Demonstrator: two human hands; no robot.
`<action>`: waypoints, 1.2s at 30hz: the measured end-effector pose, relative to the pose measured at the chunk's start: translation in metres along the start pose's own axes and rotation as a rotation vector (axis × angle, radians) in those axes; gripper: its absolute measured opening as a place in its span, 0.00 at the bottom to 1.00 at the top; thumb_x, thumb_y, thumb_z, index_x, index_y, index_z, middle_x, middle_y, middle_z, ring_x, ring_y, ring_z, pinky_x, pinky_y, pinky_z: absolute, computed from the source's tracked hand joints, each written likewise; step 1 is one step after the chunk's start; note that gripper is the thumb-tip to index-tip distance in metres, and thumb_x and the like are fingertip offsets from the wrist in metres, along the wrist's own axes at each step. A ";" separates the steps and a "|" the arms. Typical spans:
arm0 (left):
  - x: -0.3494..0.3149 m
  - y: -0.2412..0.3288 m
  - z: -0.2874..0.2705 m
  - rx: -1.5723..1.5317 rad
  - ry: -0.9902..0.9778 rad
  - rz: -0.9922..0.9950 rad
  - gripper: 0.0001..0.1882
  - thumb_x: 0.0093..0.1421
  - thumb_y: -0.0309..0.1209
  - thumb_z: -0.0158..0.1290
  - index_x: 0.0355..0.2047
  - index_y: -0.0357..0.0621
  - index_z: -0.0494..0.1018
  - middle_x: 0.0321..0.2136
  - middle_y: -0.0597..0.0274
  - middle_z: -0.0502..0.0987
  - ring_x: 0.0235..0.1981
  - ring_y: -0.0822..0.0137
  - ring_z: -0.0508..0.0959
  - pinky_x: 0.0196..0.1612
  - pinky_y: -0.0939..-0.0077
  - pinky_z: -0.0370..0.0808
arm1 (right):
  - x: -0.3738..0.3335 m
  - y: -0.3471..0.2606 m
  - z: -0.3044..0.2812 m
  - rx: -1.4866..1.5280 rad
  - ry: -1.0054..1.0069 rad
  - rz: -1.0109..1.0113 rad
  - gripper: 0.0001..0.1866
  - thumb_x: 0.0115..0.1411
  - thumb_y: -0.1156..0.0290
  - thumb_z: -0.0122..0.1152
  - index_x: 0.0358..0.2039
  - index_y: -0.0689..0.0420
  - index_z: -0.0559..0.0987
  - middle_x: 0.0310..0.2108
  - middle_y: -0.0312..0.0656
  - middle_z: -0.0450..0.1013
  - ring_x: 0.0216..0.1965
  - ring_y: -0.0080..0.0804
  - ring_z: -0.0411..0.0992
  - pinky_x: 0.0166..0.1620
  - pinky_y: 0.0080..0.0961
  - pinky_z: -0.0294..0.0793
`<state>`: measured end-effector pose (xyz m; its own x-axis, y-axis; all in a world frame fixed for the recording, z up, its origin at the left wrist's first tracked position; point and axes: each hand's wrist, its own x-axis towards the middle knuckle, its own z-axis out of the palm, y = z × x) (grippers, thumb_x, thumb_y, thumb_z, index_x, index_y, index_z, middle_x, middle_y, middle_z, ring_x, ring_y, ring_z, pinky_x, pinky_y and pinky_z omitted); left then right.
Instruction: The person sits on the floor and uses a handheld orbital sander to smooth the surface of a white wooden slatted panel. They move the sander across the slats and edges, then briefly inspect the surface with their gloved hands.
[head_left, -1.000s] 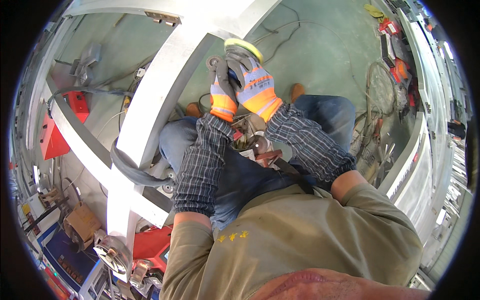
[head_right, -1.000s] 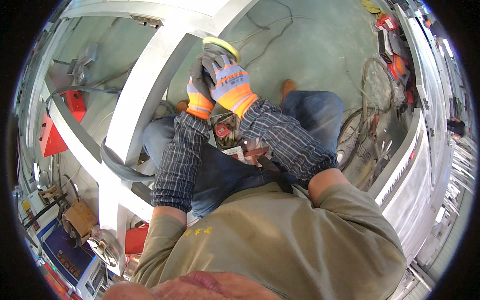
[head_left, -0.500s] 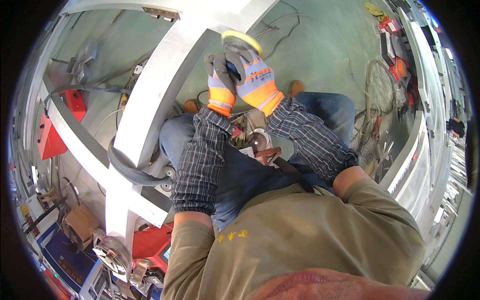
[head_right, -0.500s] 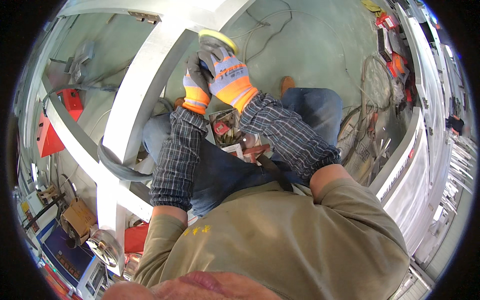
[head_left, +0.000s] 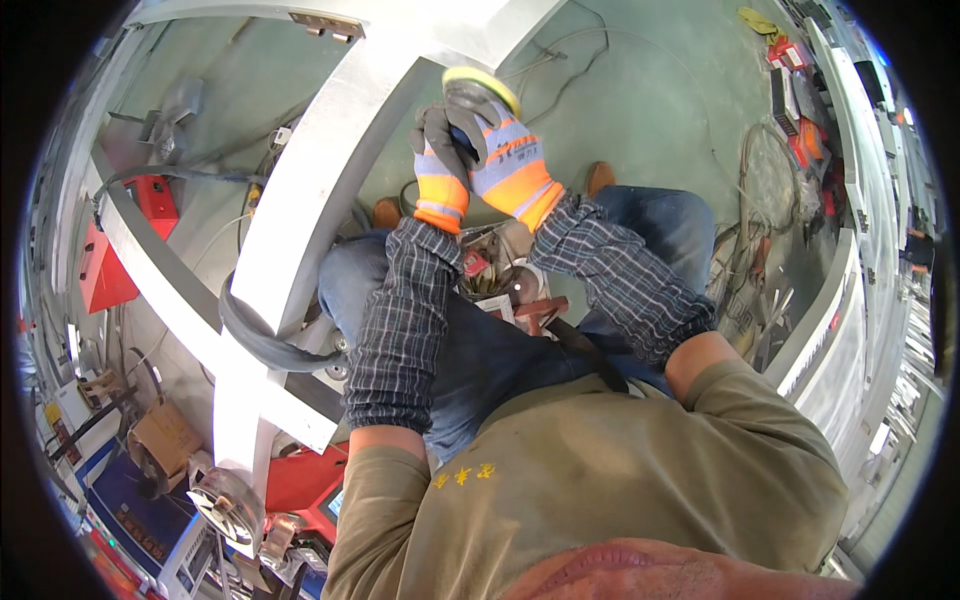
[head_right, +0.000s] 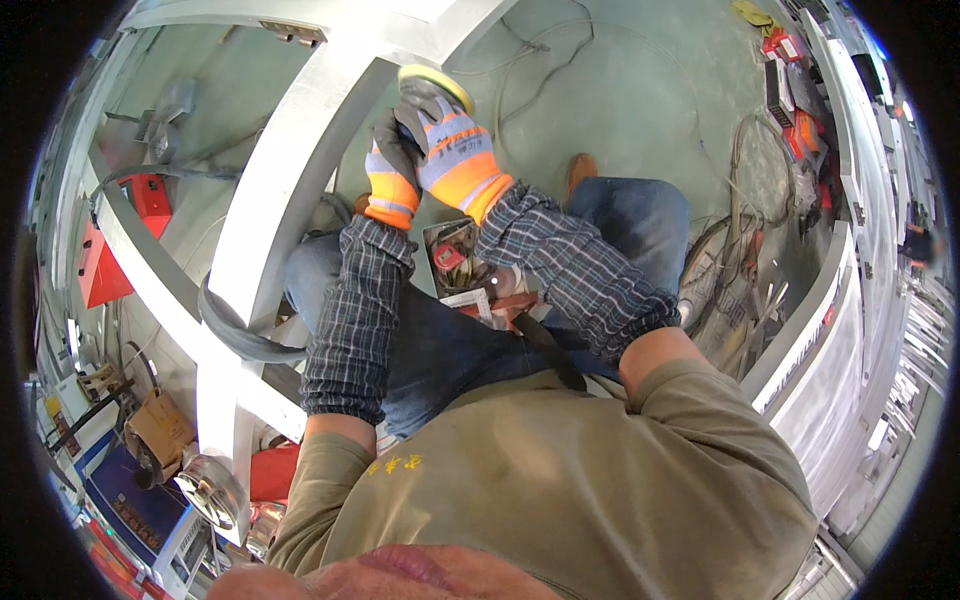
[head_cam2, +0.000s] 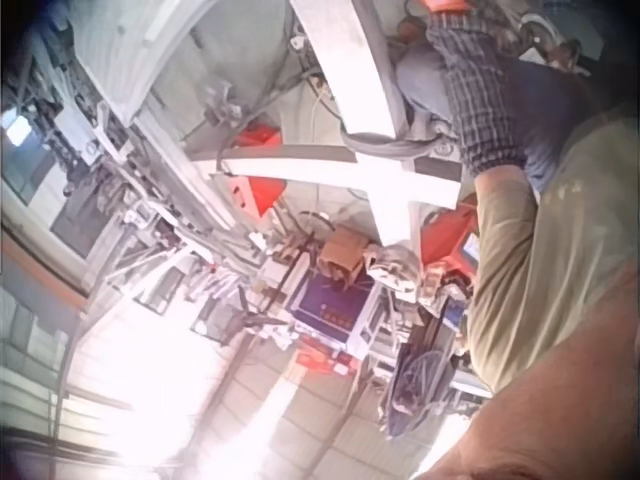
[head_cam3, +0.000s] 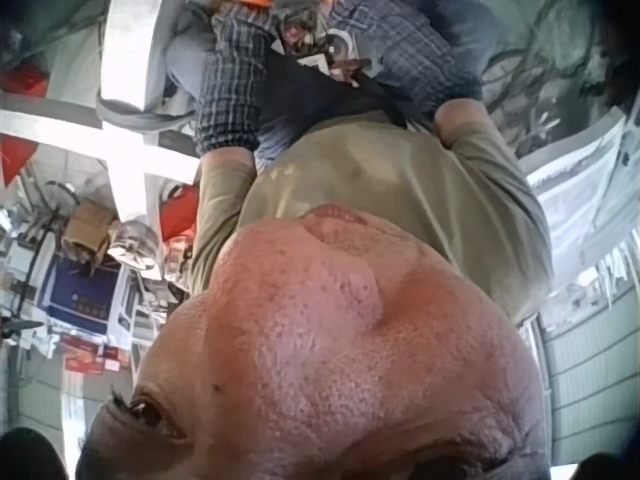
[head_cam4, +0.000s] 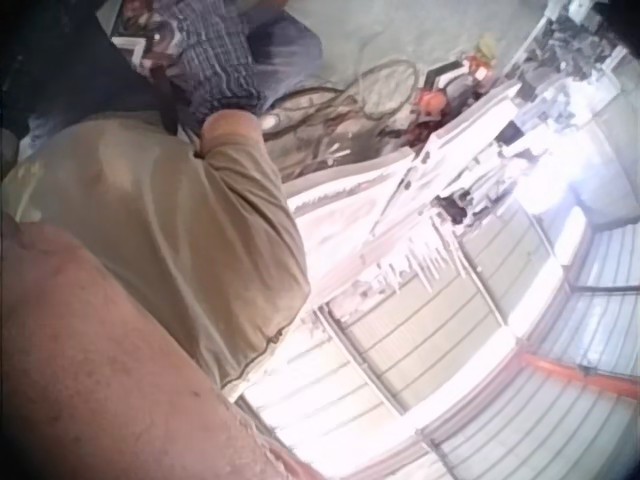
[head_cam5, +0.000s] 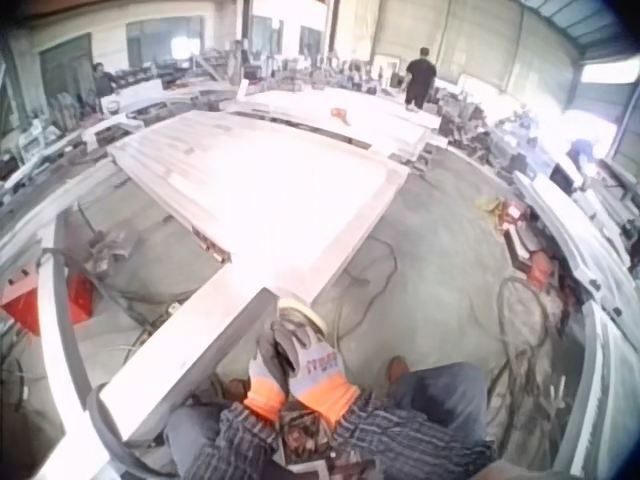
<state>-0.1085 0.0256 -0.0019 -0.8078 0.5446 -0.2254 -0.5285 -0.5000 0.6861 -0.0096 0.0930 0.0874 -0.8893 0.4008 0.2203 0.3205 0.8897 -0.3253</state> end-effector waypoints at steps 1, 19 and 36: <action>-0.001 0.002 0.002 0.067 -0.061 0.002 0.06 0.71 0.39 0.52 0.41 0.53 0.72 0.34 0.69 0.75 0.33 0.75 0.75 0.36 0.77 0.74 | -0.004 0.004 0.003 -0.004 -0.010 0.005 0.35 0.50 0.57 0.69 0.59 0.56 0.75 0.61 0.54 0.68 0.57 0.51 0.71 0.57 0.47 0.74; -0.023 0.000 0.026 0.028 -0.156 0.046 0.12 0.74 0.38 0.44 0.35 0.51 0.73 0.31 0.67 0.76 0.30 0.73 0.76 0.29 0.77 0.74 | -0.002 0.029 -0.006 0.176 0.119 -0.150 0.35 0.51 0.56 0.69 0.59 0.55 0.75 0.59 0.52 0.70 0.59 0.51 0.70 0.58 0.44 0.74; -0.081 -0.013 0.103 0.267 -0.005 0.288 0.40 0.70 0.46 0.55 0.70 0.42 0.45 0.60 0.50 0.61 0.56 0.62 0.67 0.57 0.63 0.70 | -0.013 0.071 -0.040 0.298 0.301 -0.317 0.27 0.48 0.70 0.71 0.52 0.52 0.77 0.48 0.41 0.76 0.48 0.49 0.74 0.49 0.44 0.76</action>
<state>-0.0100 0.0571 0.0784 -0.9117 0.4108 0.0052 -0.1936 -0.4406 0.8766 0.0376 0.1596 0.0983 -0.7803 0.2063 0.5904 -0.0944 0.8944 -0.4372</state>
